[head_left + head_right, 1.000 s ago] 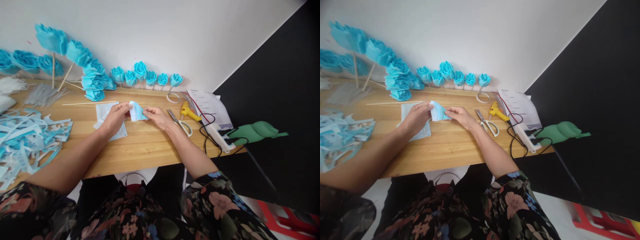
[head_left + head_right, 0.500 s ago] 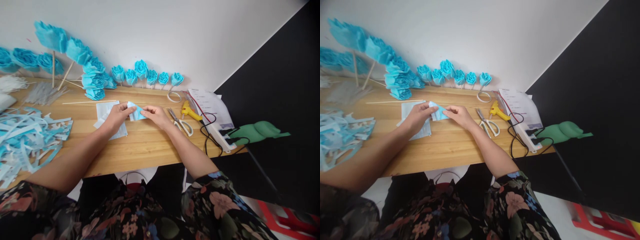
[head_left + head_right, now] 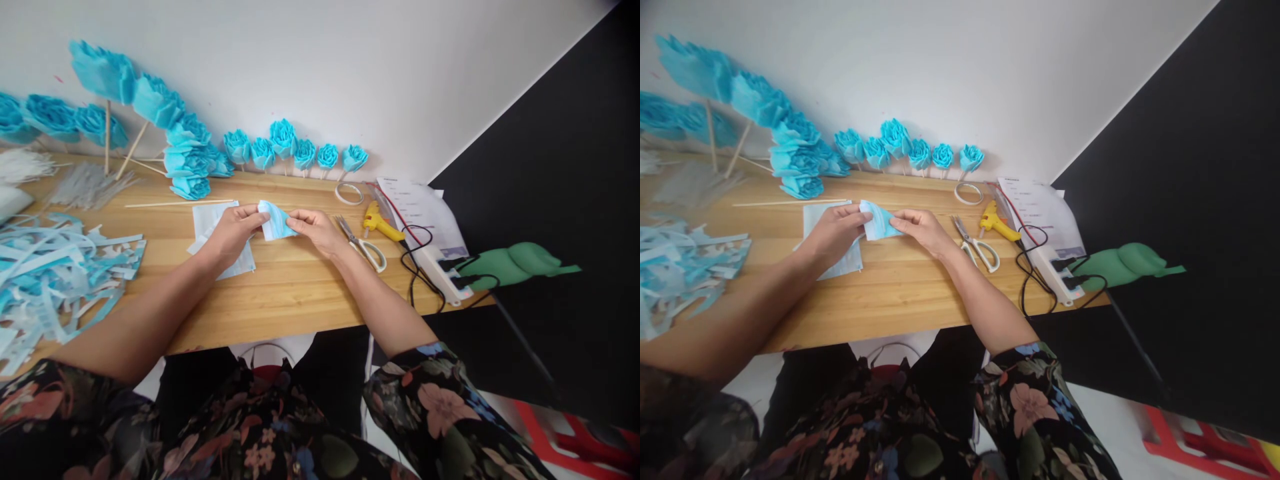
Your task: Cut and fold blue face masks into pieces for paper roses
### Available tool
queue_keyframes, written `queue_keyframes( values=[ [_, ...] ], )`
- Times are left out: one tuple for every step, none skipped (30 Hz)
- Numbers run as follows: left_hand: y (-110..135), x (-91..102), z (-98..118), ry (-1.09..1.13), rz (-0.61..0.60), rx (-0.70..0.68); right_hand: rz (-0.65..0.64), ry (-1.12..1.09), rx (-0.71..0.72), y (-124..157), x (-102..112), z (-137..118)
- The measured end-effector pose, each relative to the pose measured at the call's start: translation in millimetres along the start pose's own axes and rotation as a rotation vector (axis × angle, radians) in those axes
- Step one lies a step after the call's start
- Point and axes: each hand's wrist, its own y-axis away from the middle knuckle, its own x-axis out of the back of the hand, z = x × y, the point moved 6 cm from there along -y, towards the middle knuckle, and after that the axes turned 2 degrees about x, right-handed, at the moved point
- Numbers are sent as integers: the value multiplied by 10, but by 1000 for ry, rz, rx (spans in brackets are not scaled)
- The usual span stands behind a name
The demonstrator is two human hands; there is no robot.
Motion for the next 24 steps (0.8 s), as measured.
queue_keyframes(
  values=[
    [1, 0, 0, -1, 0, -1, -4, -3, -1, -2, 2, 7],
    [1, 1, 0, -3, 0, -2, -9, -6, -2, -4, 3, 12],
    [0, -1, 0, -3, -3, -3, -14, -9, -2, -5, 3, 17],
    [0, -3, 1, -3, -7, -5, -17, -11, -4, -5, 3, 22],
    [0, -7, 3, -2, -13, -8, -20, -14, -5, -6, 2, 25],
    [0, -12, 7, 0, -19, -11, -24, -20, -6, -5, 0, 27],
    [1, -17, 11, 3, -23, -13, -29, -29, -6, -5, -3, 27],
    [3, -21, 15, 6, -25, -11, -35, -39, -4, -4, -8, 24],
    [5, -24, 17, 9, -25, -6, -40, -48, 0, -4, -12, 19],
    [9, -28, 18, 12, -24, 1, -41, -53, 5, -3, -13, 12],
    [13, -33, 19, 13, -26, 10, -39, -54, 7, -2, -13, 6],
    [16, -38, 19, 13, -27, 18, -33, -49, 8, -1, -10, 1],
    [20, -41, 18, 13, -26, 24, -26, -39, 8, 1, -7, -4],
    [22, -40, 16, 13, -21, 30, -17, -26, 8, 2, -3, -10],
    [24, -35, 12, 14, -10, 36, -7, -10, 8, 4, 0, -15],
    [25, -26, 8, 15, 4, 41, 1, 8, 8, 6, 3, -19],
    [26, -16, 4, 11, 19, 41, 9, 28, 8, 8, 4, -23],
    [28, -7, 3, 0, 30, 38, 14, 50, 10, 10, 3, -27],
    [29, 1, 5, -19, 39, 30, 16, 72, 11, 12, 0, -28],
    [31, 7, 8, -46, 44, 21, 16, 94, 15, 14, -4, -29],
    [34, 12, 14, -76, 50, 12, 16, 116, 22, 15, -9, -29],
    [35, 15, 19, -106, 54, 2, 17, 140, 31, 17, -12, -30],
    [36, 18, 25, -130, 60, -5, 18, 166, 43, 19, -14, -30],
    [35, 20, 31, -147, 65, -11, 21, 190, 56, 20, -14, -32]
  ],
)
